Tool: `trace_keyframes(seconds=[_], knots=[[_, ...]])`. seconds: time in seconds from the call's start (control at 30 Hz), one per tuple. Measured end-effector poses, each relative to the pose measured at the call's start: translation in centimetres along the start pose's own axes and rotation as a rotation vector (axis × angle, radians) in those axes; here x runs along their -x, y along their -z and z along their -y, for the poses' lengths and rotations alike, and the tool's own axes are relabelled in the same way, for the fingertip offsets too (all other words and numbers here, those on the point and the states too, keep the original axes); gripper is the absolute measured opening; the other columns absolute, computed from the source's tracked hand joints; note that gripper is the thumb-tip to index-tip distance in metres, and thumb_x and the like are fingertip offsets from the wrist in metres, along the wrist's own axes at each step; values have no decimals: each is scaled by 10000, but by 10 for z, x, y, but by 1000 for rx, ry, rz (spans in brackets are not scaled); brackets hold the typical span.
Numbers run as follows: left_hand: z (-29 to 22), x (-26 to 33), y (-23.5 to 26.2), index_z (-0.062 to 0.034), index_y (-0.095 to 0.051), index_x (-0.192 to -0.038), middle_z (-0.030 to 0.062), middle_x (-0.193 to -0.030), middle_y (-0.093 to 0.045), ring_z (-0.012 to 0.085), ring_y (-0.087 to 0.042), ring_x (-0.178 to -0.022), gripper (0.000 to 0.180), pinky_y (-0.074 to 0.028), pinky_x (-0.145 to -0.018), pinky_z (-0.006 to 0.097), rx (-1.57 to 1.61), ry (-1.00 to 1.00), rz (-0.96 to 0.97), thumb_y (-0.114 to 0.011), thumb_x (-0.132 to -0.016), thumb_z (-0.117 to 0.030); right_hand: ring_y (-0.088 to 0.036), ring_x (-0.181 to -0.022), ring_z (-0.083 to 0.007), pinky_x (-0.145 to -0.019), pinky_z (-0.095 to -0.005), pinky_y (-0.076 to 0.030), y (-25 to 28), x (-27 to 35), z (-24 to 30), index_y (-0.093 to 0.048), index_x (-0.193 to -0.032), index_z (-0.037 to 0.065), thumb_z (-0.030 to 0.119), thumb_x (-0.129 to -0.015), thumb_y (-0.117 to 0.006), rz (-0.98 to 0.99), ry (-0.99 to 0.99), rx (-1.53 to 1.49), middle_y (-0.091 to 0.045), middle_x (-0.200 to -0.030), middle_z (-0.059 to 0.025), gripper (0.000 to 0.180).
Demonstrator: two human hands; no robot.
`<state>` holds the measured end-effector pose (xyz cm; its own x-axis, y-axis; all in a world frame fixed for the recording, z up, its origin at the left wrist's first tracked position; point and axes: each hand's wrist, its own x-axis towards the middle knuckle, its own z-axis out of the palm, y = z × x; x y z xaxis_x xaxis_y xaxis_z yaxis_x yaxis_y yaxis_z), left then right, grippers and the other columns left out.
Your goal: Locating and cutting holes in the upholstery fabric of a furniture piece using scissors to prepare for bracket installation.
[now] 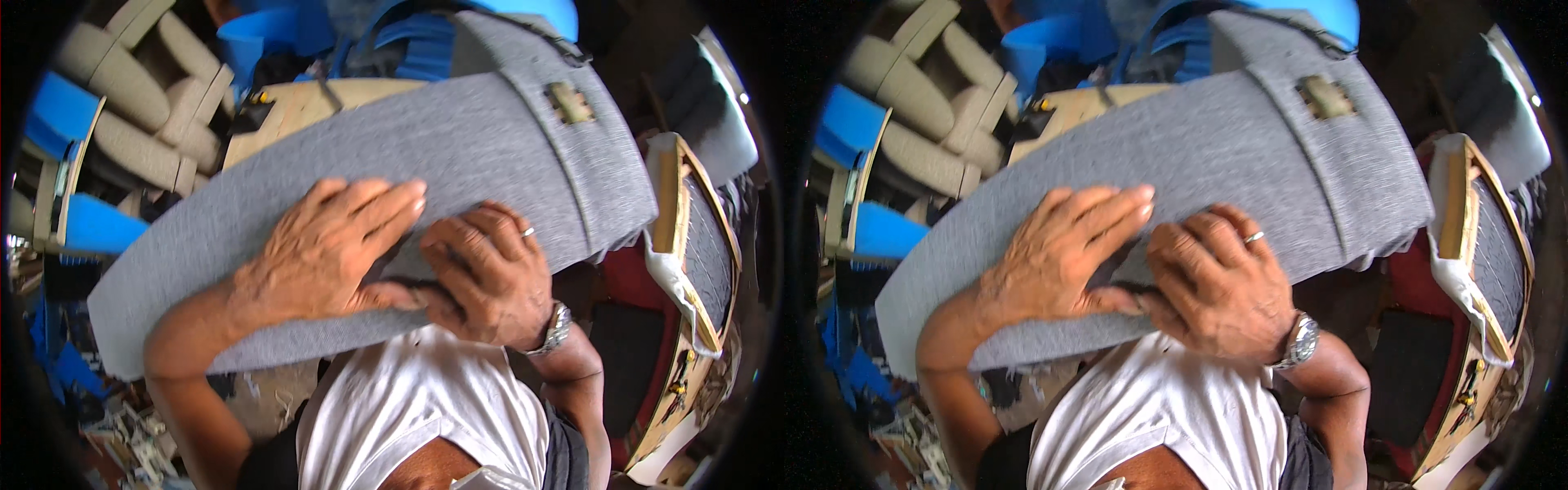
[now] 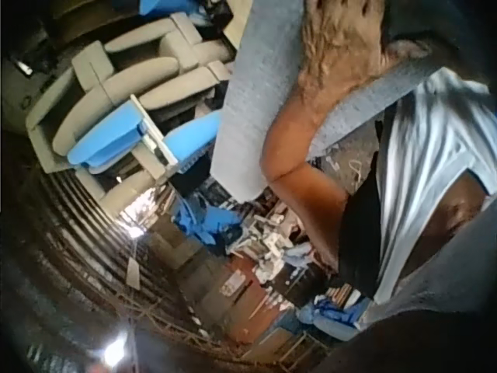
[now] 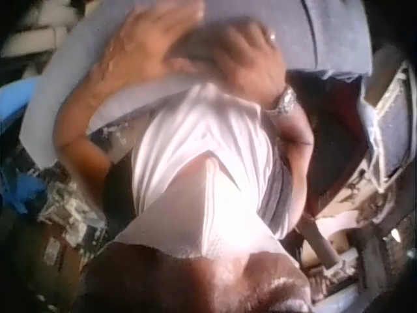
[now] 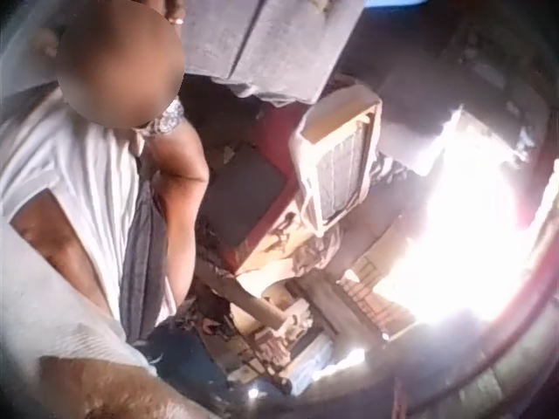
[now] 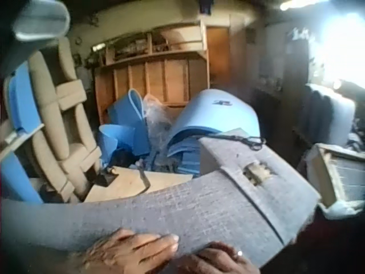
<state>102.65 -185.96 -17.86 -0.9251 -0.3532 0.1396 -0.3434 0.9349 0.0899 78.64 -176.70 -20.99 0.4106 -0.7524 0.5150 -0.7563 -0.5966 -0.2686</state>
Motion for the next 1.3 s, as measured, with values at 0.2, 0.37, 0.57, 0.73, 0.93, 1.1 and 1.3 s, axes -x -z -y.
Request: trace_keyframes(seconds=[0.2,0.37,0.57,0.73,0.93,1.1,1.3], knots=[[-10,-4,4,103,-680,-1294,204,-1495,-595,299,-604,-1243,787,-500,-1002,423,-17,-61,-32,-655,-969,-614,-681,-1041,-291,-998,-489,-530,10,-1,-5,-756,-1075,62,219,-833,-799,-71,-6,-163,-719,-1166,-102,291],[-9,1,0,95,-688,-1266,222,-1423,-642,310,-640,-1158,721,-527,-963,430,-52,-112,-83,-633,-1006,-576,-717,-985,-336,-824,-389,-577,69,3,-73,-723,-1149,50,36,-837,-770,-137,-149,67,-740,-1137,-132,315],[-2,4,-7,25,-639,-1387,176,-1402,-655,312,-629,-1158,728,-529,-991,446,-53,-86,-78,-573,-1033,-609,-687,-1103,-309,-1015,-381,-537,89,-68,-305,-659,-1343,18,109,-989,-609,226,-251,608,-725,-1196,-182,368],[11,15,-12,-98,-664,-1433,94,-1491,-582,294,-577,-1225,658,-519,-1017,434,8,-50,-77,-575,-1027,-609,-736,-983,-360,-894,-475,-585,80,-92,-348,-734,-1247,64,152,-1007,-561,320,-384,614,-768,-1077,-214,309],[9,10,-17,-181,-721,-1373,55,-1448,-616,246,-604,-1190,564,-492,-987,418,47,-56,-95,-599,-1014,-598,-732,-963,-383,-859,-473,-586,90,-90,-314,-789,-1142,72,220,-987,-628,252,-308,578,-767,-1039,-215,267],[3,10,-11,-185,-738,-1343,52,-1463,-622,232,-605,-1206,529,-490,-993,415,64,-44,-91,-620,-1009,-577,-705,-933,-401,-826,-476,-581,89,-83,-318,-786,-1070,62,202,-902,-687,221,-162,599,-731,-940,-203,240],[1,8,-10,-92,-662,-1435,79,-1502,-611,281,-605,-1161,657,-505,-1018,422,-56,-52,-70,-586,-1025,-600,-742,-898,-394,-774,-506,-598,84,-91,-278,-823,-967,91,175,-841,-680,400,-589,846,-764,-931,-189,208]])
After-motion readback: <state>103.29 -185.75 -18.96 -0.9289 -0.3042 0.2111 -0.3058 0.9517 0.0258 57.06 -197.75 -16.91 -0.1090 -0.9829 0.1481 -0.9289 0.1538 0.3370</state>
